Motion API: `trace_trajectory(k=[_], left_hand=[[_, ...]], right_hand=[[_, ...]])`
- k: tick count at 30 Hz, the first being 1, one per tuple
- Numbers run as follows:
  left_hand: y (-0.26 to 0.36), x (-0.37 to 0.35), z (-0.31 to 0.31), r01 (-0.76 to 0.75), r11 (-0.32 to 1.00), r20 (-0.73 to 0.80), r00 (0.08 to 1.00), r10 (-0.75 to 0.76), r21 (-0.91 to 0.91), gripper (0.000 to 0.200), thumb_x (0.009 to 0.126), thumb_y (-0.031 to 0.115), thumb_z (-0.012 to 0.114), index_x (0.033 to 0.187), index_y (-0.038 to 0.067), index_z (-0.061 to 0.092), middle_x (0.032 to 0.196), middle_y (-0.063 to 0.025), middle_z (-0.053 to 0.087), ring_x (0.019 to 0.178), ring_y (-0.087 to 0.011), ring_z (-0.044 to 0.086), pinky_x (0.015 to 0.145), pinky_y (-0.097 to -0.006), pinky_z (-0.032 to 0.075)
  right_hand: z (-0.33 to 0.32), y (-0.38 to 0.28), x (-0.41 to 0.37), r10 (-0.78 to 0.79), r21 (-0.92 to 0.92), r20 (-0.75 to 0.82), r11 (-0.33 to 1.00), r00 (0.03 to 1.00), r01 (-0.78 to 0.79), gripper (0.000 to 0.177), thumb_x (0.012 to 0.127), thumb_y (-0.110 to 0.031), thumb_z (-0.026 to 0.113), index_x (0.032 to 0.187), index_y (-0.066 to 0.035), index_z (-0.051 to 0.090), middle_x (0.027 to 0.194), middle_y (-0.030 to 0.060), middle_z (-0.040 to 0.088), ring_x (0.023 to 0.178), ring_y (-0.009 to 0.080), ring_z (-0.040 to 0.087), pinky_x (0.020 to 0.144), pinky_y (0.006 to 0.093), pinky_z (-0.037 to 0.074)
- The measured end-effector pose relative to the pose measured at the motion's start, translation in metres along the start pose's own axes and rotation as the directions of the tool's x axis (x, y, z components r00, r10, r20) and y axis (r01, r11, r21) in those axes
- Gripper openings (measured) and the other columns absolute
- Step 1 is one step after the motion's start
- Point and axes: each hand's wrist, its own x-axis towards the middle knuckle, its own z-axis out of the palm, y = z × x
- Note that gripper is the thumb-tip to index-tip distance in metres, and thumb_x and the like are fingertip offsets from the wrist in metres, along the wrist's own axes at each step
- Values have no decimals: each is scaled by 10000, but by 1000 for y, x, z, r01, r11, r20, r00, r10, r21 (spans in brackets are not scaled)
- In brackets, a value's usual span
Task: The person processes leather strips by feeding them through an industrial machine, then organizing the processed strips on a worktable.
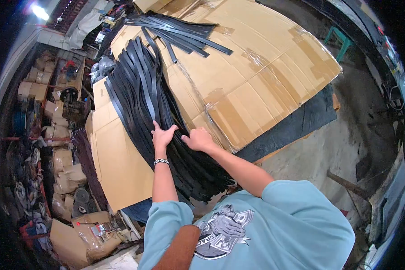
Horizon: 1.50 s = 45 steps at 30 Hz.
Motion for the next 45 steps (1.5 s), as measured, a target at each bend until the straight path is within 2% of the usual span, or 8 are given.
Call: trace_trajectory(k=[6, 24, 29, 30, 31, 34, 42, 45], left_hand=[[11, -17, 12, 102, 994, -33, 994, -104, -34, 1374, 626, 663, 802, 1595, 142, -22, 1597, -343, 51, 1465, -534, 127, 1138, -645, 242], [23, -56, 29, -149, 978, -389, 900, 195, 146, 1319, 600, 674, 799, 1592, 116, 133, 1618, -305, 30, 1494, -496, 0, 1100, -760, 69], [46, -78, 44, -92, 977, -232, 963, 136, 190, 1249, 622, 591, 798, 1591, 124, 165, 1627, -280, 55, 1495, -493, -31, 1081, -778, 50], [44, -72, 47, -104, 983, -260, 955, 141, 149, 1183, 648, 473, 804, 1591, 134, 176, 1627, -282, 59, 1495, -494, -34, 1099, -755, 26], [43, -69, 47, -131, 982, -261, 952, 163, 134, 1139, 671, 430, 794, 1587, 125, 190, 1625, -288, 49, 1494, -500, -31, 1102, -748, 12], [41, -67, 44, -146, 988, -250, 956, 155, 55, 1036, 682, 311, 756, 1570, 119, 258, 1632, -269, 62, 1499, -489, -23, 1116, -723, -16], [59, -53, 34, -52, 997, -189, 980, 60, 50, 977, 665, 282, 713, 1543, 105, 323, 1641, -231, 100, 1505, -471, 3, 1133, -705, 7], [59, -50, 34, -35, 998, -158, 987, 42, 47, 982, 648, 290, 719, 1530, 83, 341, 1633, -248, 122, 1502, -484, 13, 1134, -701, 2]], right_hand=[[-16, 34, -13, 78, 731, 253, 638, 964, -243, 676, 886, -537, 651, 1175, 74, 660, 1074, 209, 710, 944, 263, 673, 877, 391, 520], [4, 31, -74, -23, -232, 307, 968, 952, 98, 714, 777, -510, 717, 1058, 141, 635, 1005, 355, 663, 961, 452, 664, 848, 487, 518], [-81, -2, 15, 26, -218, 862, 920, 505, 326, 675, 838, -570, 657, 916, 100, 687, 821, 270, 695, 787, 339, 693, 759, 420, 532], [-95, 4, 49, -229, 123, 775, 969, 590, 215, 547, 884, -486, 634, 843, 54, 712, 770, 180, 707, 722, 235, 695, 709, 368, 539], [-95, 6, 106, -43, -248, 703, 921, 710, 301, 405, 910, -369, 618, 814, 10, 723, 759, 109, 717, 694, 184, 691, 658, 348, 547], [-83, -7, 247, 167, 704, 326, 615, 931, -357, 639, 913, -510, 626, 1149, 84, 608, 840, 200, 708, 753, 254, 718, 665, 359, 603], [-80, -82, 402, 177, 335, 470, 871, 865, -361, 834, 763, -728, 665, 1032, 62, 674, 794, 155, 679, 666, 277, 662, 562, 399, 565], [-61, -83, 485, 68, 342, 204, 930, 977, -136, 893, 742, -666, 724, 1137, 129, 638, 1075, 279, 681, 973, 366, 683, 831, 406, 527]])
